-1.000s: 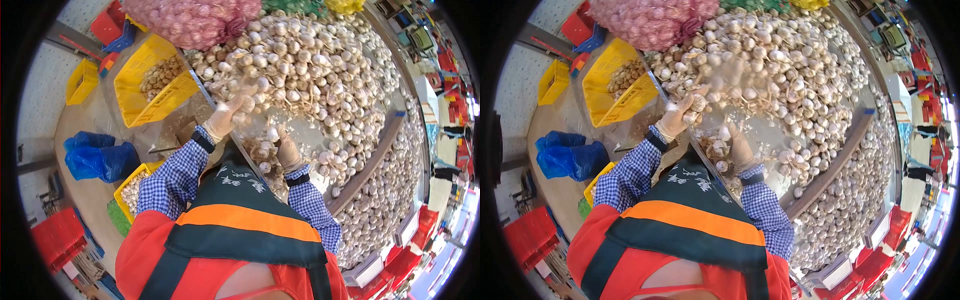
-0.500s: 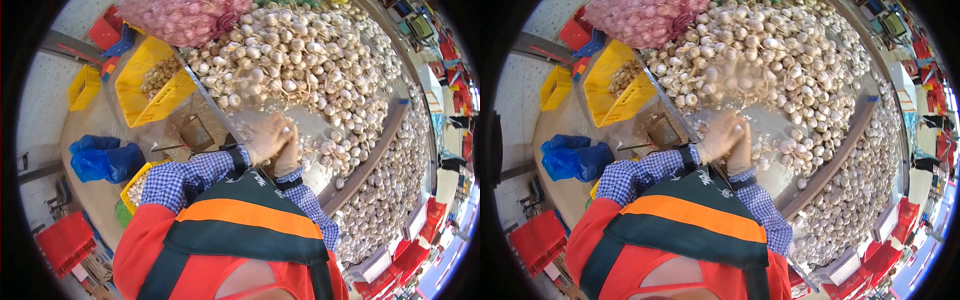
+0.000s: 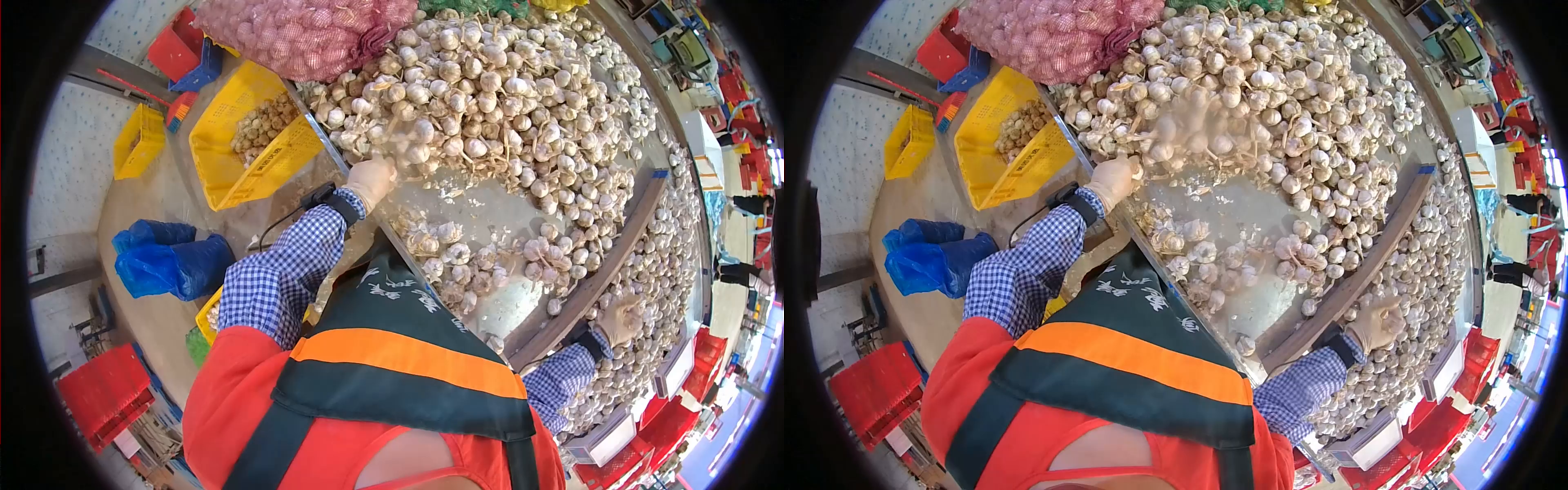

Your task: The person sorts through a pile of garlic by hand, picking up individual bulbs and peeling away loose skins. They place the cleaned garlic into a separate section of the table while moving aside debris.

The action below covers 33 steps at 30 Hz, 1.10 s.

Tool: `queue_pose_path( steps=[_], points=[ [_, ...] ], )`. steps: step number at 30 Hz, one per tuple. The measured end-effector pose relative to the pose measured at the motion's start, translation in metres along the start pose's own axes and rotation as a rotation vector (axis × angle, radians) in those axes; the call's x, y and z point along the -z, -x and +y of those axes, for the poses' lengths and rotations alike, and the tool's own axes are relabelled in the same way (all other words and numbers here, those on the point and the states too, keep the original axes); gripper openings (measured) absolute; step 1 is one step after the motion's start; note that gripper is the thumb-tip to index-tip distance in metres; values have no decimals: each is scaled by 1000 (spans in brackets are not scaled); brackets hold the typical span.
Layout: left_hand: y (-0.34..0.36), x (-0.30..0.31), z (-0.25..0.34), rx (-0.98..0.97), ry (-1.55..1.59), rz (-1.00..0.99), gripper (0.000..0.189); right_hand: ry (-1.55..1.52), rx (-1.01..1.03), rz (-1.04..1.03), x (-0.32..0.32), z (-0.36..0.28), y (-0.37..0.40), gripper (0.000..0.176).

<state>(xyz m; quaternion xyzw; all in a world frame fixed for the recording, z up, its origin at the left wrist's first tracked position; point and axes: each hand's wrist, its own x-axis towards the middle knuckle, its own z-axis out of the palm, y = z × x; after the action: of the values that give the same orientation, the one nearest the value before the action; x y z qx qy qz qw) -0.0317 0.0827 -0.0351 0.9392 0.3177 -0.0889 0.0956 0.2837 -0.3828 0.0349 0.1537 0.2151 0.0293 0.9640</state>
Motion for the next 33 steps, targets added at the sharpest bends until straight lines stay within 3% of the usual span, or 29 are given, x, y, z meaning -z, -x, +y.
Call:
queue_pose_path(
  steps=[3, 4, 5, 6, 7, 8, 9, 11, 15, 17, 19, 21, 22, 23, 24, 25, 27, 28, 30, 31, 33],
  points=[
    [-7, -9, 25, -28, -43, -14, 24, 1538, 14, -280, 44, 81, -29, 54],
    [-7, -11, 38, -72, -31, -119, 26, 2050, 18, -367, 64, 116, -29, 58],
    [-6, -13, 50, -113, -21, -220, 29, 2010, -107, -554, 91, 183, 12, 41],
    [7, -8, 63, -153, 152, -149, 35, 2076, -232, -651, 120, 233, 32, 38],
    [11, -4, 74, -188, 180, -225, 35, 1939, -677, -453, 123, 280, 67, 42],
    [14, -2, 82, -222, 208, -303, 37, 2224, -693, -603, 159, 307, 73, 47],
    [19, -2, 85, -217, 202, -303, 37, 2468, -570, -1025, 185, 331, 78, 47],
    [26, -5, 88, -157, 150, -433, 37, 2914, -520, -1339, 206, 361, 99, 43],
    [43, 27, 68, -117, 340, -297, 37, 2991, -482, -1558, 239, 345, 85, 43],
    [48, 20, 47, -216, 360, -119, 29, 2750, -397, -1583, 240, 316, 75, 42],
    [46, 27, 27, -157, 512, -76, 28, 2680, -396, -1585, 230, 286, 74, 40],
    [34, -2, 1, -132, 484, 299, 25, 2497, -442, -1324, 216, 253, 76, 35],
    [29, 14, -4, -17, 540, 171, 24, 2509, -441, -1319, 206, 238, 72, 35],
    [26, 29, -10, 102, 591, 40, 24, 2268, -705, -871, 194, 224, 67, 34],
    [23, 32, -15, 72, 552, 79, 25, 1964, -896, -449, 184, 216, 63, 35],
    [19, 32, -17, 69, 553, 73, 25, 1795, -890, -193, 172, 215, 64, 36],
    [10, 33, -15, 15, 438, -56, 24, 1691, -959, -156, 167, 206, 43, 37],
    [7, 40, -9, 4, 393, -155, 35, 1691, -946, -153, 167, 207, 39, 37],
    [2, 31, 2, -5, 297, -201, 38, 2142, -789, -529, 167, 215, 31, 34],
    [1, 31, 8, -4, 200, -241, 42, 2144, -780, -526, 167, 226, 31, 34],
    [-2, 27, 15, -8, 194, -277, 51, 2687, -417, -981, 175, 249, 35, 33]
  ],
)
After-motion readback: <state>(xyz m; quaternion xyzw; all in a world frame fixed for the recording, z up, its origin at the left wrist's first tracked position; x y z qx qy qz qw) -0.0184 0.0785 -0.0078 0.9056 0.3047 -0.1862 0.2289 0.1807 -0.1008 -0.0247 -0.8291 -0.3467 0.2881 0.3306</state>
